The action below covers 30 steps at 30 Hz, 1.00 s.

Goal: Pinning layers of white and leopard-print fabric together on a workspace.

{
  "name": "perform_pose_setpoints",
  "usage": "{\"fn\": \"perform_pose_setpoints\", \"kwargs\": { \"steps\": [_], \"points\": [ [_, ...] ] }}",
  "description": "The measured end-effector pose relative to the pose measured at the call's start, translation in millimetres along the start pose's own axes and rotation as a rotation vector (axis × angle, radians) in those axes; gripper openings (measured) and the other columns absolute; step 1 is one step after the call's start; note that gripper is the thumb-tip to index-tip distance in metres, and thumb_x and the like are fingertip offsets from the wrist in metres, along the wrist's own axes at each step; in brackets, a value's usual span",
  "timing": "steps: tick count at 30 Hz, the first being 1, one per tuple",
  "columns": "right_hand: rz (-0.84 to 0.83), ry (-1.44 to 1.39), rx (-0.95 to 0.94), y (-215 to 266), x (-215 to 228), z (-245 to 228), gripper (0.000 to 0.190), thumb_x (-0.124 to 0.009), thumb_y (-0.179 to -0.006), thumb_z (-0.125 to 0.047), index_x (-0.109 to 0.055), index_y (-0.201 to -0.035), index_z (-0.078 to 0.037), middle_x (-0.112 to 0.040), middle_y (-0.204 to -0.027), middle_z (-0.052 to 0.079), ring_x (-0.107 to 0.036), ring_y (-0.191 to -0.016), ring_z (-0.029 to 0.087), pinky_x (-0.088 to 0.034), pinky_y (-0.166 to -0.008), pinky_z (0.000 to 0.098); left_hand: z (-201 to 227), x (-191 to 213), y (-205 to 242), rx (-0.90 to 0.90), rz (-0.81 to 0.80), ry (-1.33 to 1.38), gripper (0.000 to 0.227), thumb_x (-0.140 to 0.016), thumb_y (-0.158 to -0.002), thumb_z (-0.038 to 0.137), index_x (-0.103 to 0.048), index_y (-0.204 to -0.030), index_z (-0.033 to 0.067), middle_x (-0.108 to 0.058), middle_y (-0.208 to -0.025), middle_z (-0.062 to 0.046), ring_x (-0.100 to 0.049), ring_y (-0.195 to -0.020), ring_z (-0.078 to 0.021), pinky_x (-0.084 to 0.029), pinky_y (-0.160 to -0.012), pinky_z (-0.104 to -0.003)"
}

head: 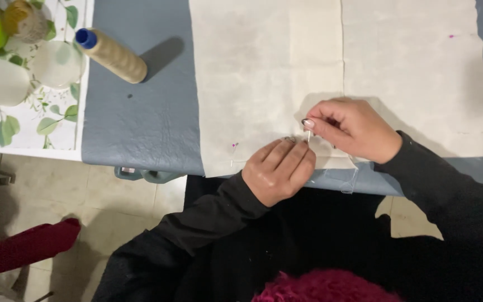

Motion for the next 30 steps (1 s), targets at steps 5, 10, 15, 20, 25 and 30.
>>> {"fn": "perform_pose_setpoints", "kwargs": {
  "steps": [5,10,15,20,25,30],
  "points": [
    [-0.01,-0.102,-0.063,0.7,-5.6,1.6,0.015,-0.069,-0.098,-0.019,-0.074,-0.101,-0.005,-0.068,-0.073,0.002,-0.054,-0.059,0.009,-0.044,-0.052,0.0255,0.3,-4.6,0.6,0.007,-0.013,-0.031,0.014,-0.069,-0.091,0.006,-0.067,-0.104,0.0036,-0.07,-0.108,-0.01,-0.071,-0.1,-0.024,-0.06,-0.09,-0.034],
    [0.12,-0.038,0.016,2.6,-5.4,-6.6,0.014,-0.077,-0.091,-0.015,-0.075,-0.1,-0.006,-0.069,-0.082,0.001,-0.064,-0.066,0.008,-0.053,-0.057,0.022,-0.7,-2.4,-5.3,-0.018,-0.004,-0.024,0.013,-0.069,-0.087,0.006,-0.069,-0.1,0.003,-0.07,-0.107,-0.011,-0.069,-0.099,-0.0235,-0.061,-0.088,-0.034],
    [0.143,0.076,0.012,3.7,-3.4,-14.8,0.013,-0.079,-0.089,-0.017,-0.076,-0.097,-0.007,-0.07,-0.081,0.002,-0.065,-0.065,0.011,-0.053,-0.057,0.0247,0.6,-5.3,-5.7,-0.032,0.023,-0.03,0.01,-0.07,-0.087,0.006,-0.069,-0.097,0.0036,-0.069,-0.107,-0.01,-0.067,-0.099,-0.0227,-0.061,-0.088,-0.035],
    [0.192,0.133,0.048,4.7,-3.1,-15.7,0.016,-0.08,-0.089,-0.019,-0.074,-0.093,-0.005,-0.069,-0.083,0.005,-0.066,-0.066,0.012,-0.055,-0.058,0.0244,-0.5,-4.8,-7.7,-0.053,0.009,-0.01,0.008,-0.069,-0.085,0.008,-0.068,-0.092,0.0044,-0.069,-0.105,-0.01,-0.064,-0.099,-0.0225,-0.06,-0.089,-0.035],
    [0.166,0.085,0.044,2.2,-2.0,-12.8,0.019,-0.081,-0.088,-0.021,-0.073,-0.087,-0.004,-0.07,-0.077,0.004,-0.064,-0.06,0.012,-0.052,-0.054,0.0264,-0.5,-6.8,-8.4,-0.089,0.02,0.02,0.006,-0.068,-0.082,0.01,-0.064,-0.085,0.0062,-0.068,-0.1,-0.009,-0.062,-0.101,-0.0224,-0.061,-0.09,-0.036],
    [0.136,0.077,0.027,0.0,-2.9,-8.2,0.019,-0.08,-0.089,-0.021,-0.072,-0.086,-0.004,-0.069,-0.077,0.004,-0.063,-0.061,0.013,-0.052,-0.054,0.0264,0.1,-10.5,-5.8,-0.094,0.016,0.007,0.004,-0.068,-0.084,0.007,-0.065,-0.086,0.0051,-0.066,-0.098,-0.008,-0.062,-0.101,-0.0221,-0.061,-0.09,-0.036]
  ]
}}
Point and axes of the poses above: each hand's wrist, its own y-axis away from the middle knuckle, its own x-axis out of the back of the hand, z = x × y, the point moved 3 cm from there along -y, towards the middle knuckle
